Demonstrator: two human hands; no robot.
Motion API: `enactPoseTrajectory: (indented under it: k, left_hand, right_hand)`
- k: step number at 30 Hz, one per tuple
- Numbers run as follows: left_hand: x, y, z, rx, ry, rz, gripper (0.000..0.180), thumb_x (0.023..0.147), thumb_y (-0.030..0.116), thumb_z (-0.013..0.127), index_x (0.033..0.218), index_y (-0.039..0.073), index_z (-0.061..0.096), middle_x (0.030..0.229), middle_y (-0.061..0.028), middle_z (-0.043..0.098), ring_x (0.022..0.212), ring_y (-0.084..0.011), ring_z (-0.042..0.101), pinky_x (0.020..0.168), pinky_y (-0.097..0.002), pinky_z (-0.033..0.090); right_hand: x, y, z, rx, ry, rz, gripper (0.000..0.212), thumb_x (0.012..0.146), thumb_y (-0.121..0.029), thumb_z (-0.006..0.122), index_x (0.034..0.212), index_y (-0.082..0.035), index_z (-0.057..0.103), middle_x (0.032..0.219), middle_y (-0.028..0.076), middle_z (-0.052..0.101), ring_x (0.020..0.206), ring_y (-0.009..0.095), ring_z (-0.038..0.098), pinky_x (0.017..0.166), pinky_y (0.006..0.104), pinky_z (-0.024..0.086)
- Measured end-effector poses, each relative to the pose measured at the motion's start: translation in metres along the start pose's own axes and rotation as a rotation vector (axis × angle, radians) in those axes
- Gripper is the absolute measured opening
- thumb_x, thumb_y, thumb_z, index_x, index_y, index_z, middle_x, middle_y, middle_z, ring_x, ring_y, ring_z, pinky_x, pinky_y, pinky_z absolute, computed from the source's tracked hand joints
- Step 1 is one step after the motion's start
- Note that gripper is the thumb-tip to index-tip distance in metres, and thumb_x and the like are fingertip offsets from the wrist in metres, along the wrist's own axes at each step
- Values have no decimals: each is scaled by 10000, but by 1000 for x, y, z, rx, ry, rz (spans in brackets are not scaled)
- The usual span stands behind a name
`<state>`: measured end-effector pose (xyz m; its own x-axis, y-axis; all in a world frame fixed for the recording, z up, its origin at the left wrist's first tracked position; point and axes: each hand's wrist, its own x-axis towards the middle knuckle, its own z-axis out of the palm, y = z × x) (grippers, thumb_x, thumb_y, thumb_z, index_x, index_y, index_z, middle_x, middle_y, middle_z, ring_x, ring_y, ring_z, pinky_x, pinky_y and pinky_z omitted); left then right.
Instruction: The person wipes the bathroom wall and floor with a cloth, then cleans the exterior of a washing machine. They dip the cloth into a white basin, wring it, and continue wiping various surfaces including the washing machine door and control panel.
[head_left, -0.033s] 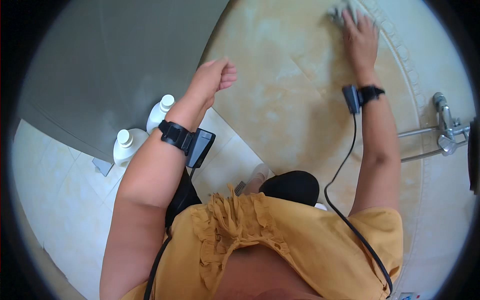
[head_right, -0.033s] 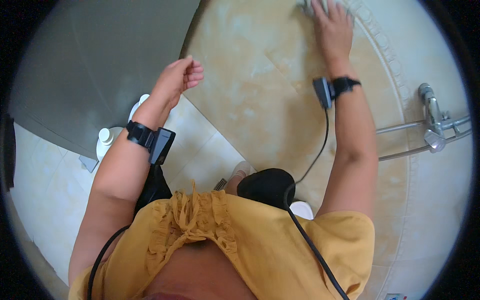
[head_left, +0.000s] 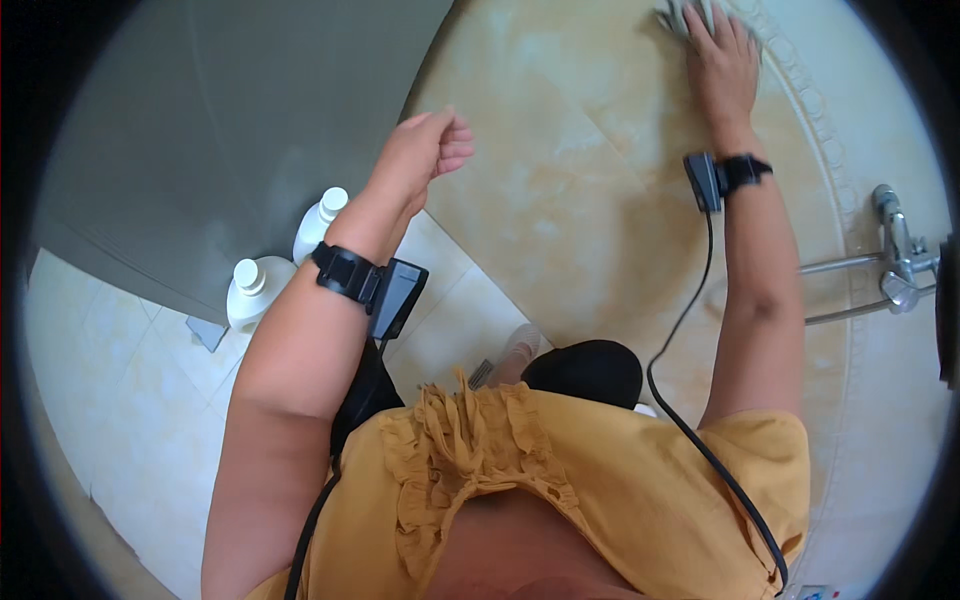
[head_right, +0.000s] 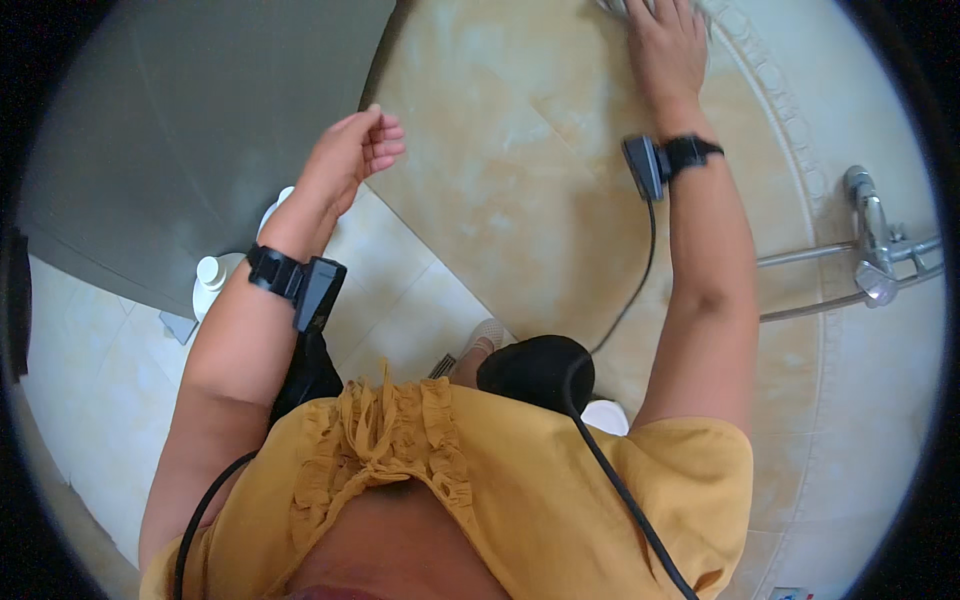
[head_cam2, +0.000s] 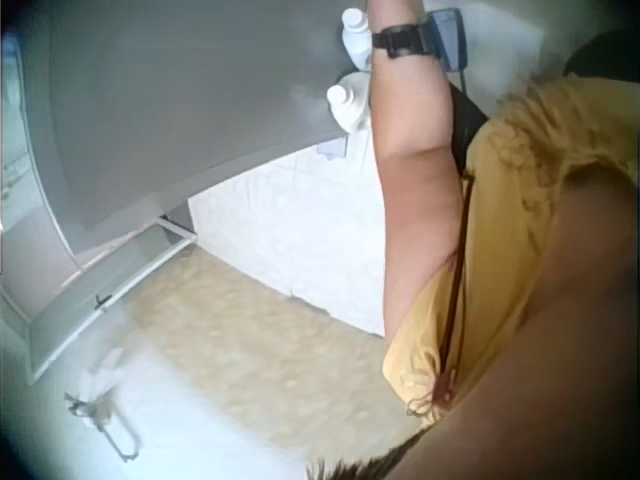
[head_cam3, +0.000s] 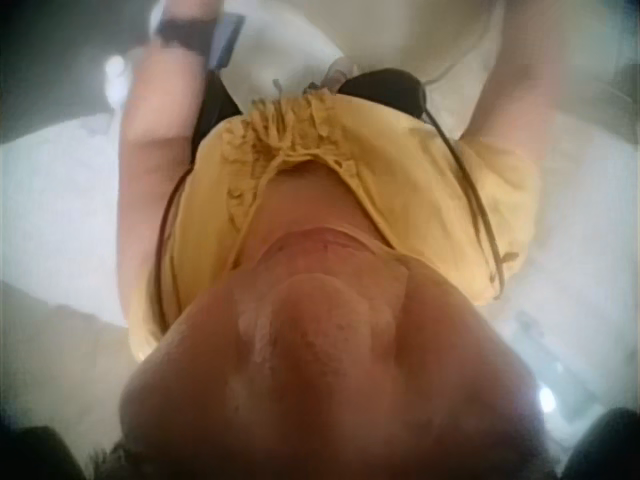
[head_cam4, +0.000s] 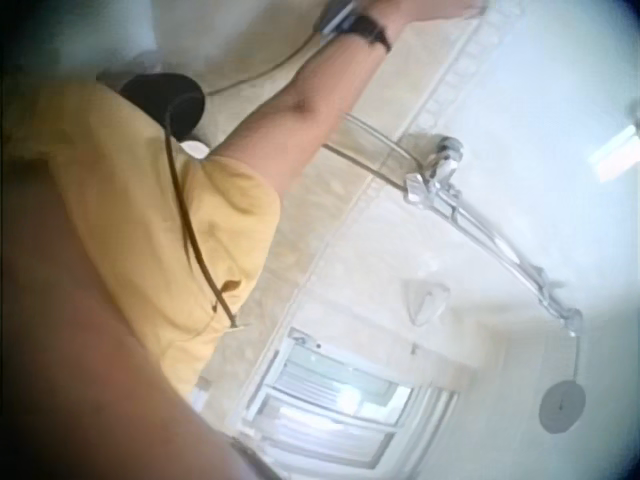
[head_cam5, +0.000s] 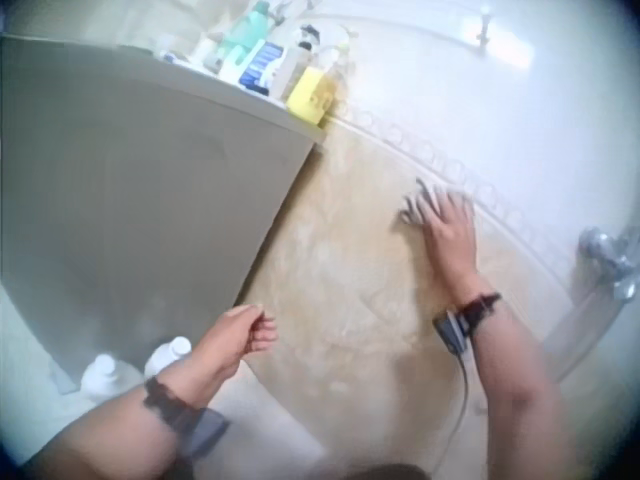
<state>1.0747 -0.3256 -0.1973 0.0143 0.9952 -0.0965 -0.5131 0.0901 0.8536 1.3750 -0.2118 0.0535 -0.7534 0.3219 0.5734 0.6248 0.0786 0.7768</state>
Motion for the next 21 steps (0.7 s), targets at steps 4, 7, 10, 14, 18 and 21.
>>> enactPoseTrajectory:
  k: [4,7,10,14,18,21]
  left_hand:
    - [-2,16,8,-50,35,41,372,1063,349,521,1144,10,651,1054,-91,694,939,-180,679,821,-304,548]
    - [1,24,19,-71,55,33,394,1064,344,514,1167,-17,633,1089,-112,684,982,-193,670,855,-308,539]
    - [6,27,34,-87,75,16,397,1065,341,508,1180,-21,624,1111,-119,677,998,-196,665,874,-313,532]
    - [9,27,42,-46,136,44,380,1066,329,503,1183,-13,621,1114,-118,676,1007,-204,666,888,-317,528]
    - [10,24,35,-52,165,83,353,1061,297,508,1141,-21,638,1067,-125,692,962,-207,679,850,-318,544]
    - [14,25,35,-12,148,85,367,1064,322,506,1182,-5,623,1106,-117,681,1001,-205,670,881,-311,538]
  right_hand:
    - [42,-48,52,209,84,17,401,982,-190,530,1373,-146,603,1450,151,529,1382,337,449,1173,483,311]
    - [59,-98,105,325,155,-6,410,979,-164,480,1370,-112,593,1450,165,521,1379,338,450,1165,480,326]
    - [66,-149,150,429,46,-44,435,992,-195,453,1381,-41,570,1464,187,509,1388,347,447,1178,477,313]
    - [39,-228,179,270,-3,-138,480,989,-243,457,1378,17,561,1476,191,506,1407,370,429,1199,487,289]
    - [-6,-299,194,306,-95,-243,458,973,-228,477,1361,-12,590,1464,174,528,1419,366,418,1211,489,275]
    - [-29,-325,206,262,-186,-344,407,947,-223,543,1327,-115,641,1394,85,577,1357,295,462,1143,450,340]
